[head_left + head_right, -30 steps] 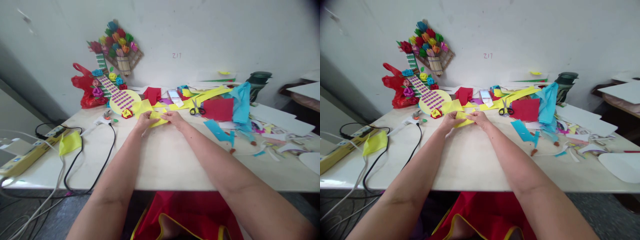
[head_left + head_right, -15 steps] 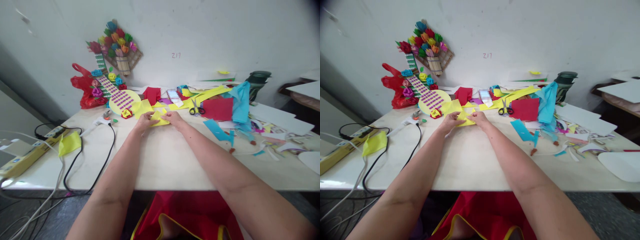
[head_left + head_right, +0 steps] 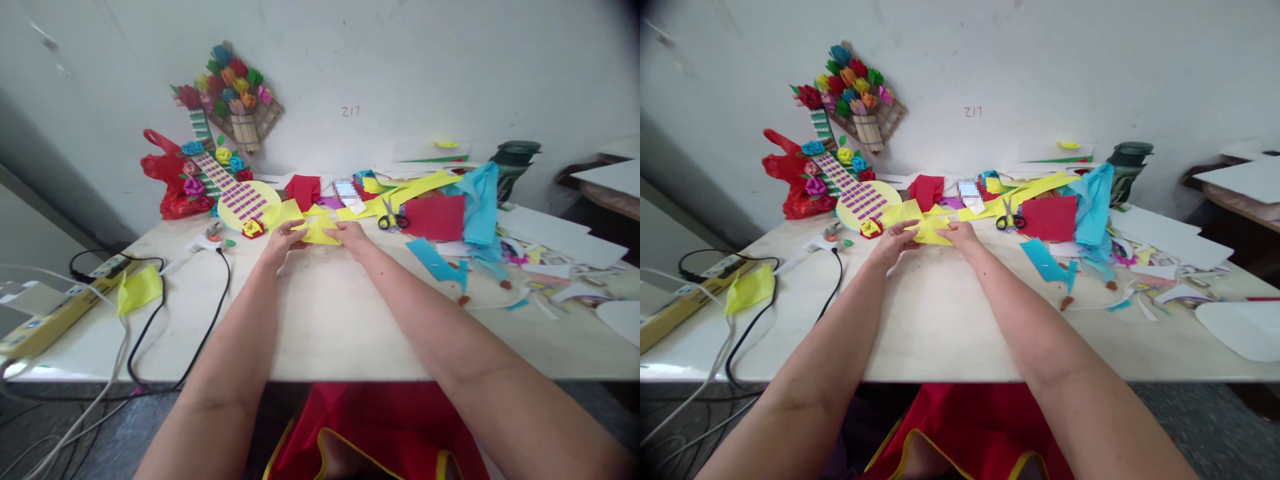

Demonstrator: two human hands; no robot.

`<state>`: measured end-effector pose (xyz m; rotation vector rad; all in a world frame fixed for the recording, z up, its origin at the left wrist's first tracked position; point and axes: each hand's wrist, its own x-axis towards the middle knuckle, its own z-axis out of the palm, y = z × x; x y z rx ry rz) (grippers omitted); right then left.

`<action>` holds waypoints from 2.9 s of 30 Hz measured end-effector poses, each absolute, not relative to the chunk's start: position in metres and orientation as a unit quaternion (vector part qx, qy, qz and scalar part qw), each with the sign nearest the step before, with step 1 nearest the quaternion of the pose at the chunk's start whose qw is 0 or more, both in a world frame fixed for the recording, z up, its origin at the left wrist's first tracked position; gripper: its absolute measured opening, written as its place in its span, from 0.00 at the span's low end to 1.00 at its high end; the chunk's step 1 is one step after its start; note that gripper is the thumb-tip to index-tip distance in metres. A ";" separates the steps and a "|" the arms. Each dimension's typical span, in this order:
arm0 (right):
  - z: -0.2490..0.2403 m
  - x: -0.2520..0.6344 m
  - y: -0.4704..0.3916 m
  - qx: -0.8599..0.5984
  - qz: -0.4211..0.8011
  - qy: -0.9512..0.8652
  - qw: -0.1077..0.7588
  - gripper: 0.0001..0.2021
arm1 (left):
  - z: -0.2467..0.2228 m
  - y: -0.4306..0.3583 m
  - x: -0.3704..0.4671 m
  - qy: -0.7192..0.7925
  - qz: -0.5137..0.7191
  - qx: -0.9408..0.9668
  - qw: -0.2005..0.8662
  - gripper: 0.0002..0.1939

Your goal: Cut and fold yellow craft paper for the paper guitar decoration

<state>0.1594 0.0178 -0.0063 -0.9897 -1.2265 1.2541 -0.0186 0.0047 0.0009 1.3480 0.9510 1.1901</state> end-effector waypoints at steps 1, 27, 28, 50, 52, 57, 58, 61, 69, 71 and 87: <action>-0.007 0.160 0.019 -0.416 0.526 -0.507 0.542 0.12 | 0.001 0.004 -0.018 0.396 0.493 0.565 0.529 0.29; -0.011 0.154 0.016 -0.372 0.550 -0.483 0.570 0.13 | -0.011 0.008 -0.012 0.409 0.496 0.535 0.548 0.16; -0.011 0.153 0.016 -0.373 0.549 -0.482 0.572 0.13 | -0.011 0.008 -0.012 0.405 0.497 0.534 0.551 0.16; -0.011 0.143 0.014 -0.385 0.542 -0.449 0.597 0.14 | -0.008 0.000 0.002 0.420 0.459 0.576 0.531 0.19; -0.011 0.143 0.014 -0.387 0.539 -0.448 0.599 0.13 | -0.009 0.000 0.003 0.422 0.443 0.591 0.526 0.19; -0.011 0.142 0.014 -0.392 0.541 -0.439 0.601 0.12 | -0.012 0.002 0.004 0.428 0.438 0.614 0.498 0.17; -0.011 0.142 0.013 -0.392 0.543 -0.437 0.600 0.12 | -0.012 0.002 0.004 0.427 0.439 0.616 0.495 0.17; -0.010 0.143 0.013 -0.388 0.553 -0.435 0.595 0.12 | -0.011 0.001 0.004 0.423 0.430 0.623 0.499 0.17; -0.011 0.143 0.013 -0.380 0.567 -0.442 0.582 0.14 | -0.011 -0.001 0.009 0.396 0.461 0.609 0.510 0.20; -0.012 0.143 0.013 -0.376 0.572 -0.445 0.578 0.15 | -0.011 -0.002 0.010 0.400 0.460 0.607 0.510 0.19; -0.015 0.144 0.017 -0.358 0.580 -0.438 0.586 0.13 | -0.010 0.001 0.004 0.419 0.499 0.576 0.493 0.20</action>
